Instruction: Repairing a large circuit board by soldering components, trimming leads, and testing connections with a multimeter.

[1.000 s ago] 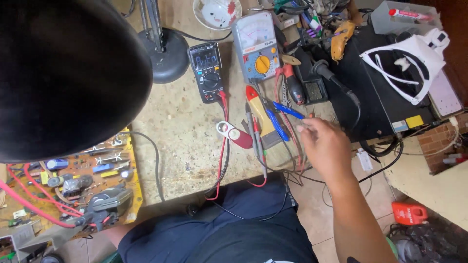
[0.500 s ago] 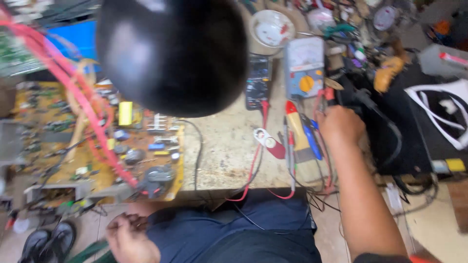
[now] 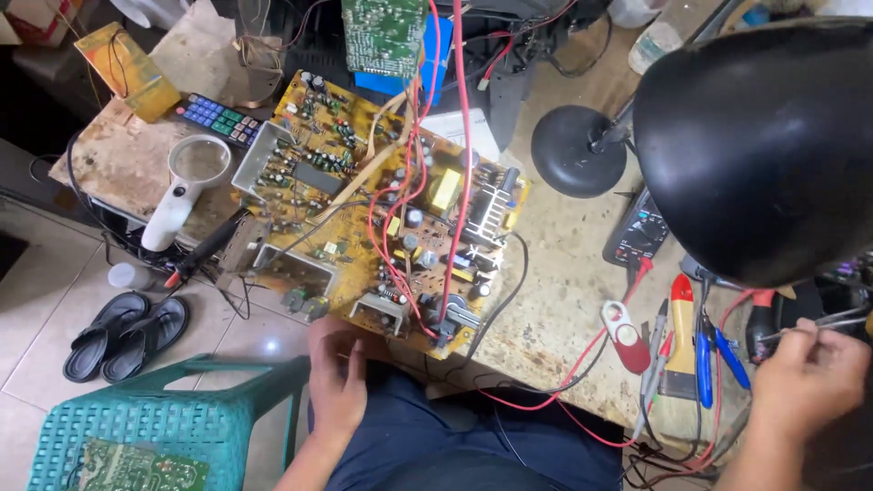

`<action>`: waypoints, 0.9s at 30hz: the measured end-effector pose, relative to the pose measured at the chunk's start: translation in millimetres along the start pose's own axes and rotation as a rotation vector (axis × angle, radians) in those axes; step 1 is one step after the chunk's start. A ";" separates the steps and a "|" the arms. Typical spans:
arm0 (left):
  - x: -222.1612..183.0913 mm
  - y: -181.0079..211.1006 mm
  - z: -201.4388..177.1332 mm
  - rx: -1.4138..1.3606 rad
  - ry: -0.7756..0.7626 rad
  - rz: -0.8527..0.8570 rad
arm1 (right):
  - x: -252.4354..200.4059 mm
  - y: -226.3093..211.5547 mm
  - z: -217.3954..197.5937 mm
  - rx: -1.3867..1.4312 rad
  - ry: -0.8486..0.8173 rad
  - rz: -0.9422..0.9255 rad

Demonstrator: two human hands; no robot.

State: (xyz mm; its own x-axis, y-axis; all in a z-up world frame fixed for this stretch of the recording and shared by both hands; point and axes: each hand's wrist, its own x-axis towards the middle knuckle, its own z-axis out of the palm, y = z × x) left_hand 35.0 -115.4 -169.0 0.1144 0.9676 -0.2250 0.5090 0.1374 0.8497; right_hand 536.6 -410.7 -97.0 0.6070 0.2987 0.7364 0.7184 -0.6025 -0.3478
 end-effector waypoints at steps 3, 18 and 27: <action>23.5 -29.4 5.8 0.366 0.063 0.498 | 15.9 -80.5 -7.3 0.381 -0.131 0.142; 56.2 -77.4 31.8 0.704 -0.009 0.265 | 41.9 -389.4 16.6 0.318 -0.618 -0.731; 40.6 -72.0 24.2 0.687 -0.059 0.205 | 30.8 -408.5 47.5 0.256 -0.648 -0.732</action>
State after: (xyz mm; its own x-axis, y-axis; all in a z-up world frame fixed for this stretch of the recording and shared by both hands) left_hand 23.6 -91.1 -250.9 0.3015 0.9438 -0.1352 0.8917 -0.2290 0.3904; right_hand 278.0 -120.3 40.2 0.0005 0.9215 0.3883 0.9933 0.0444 -0.1066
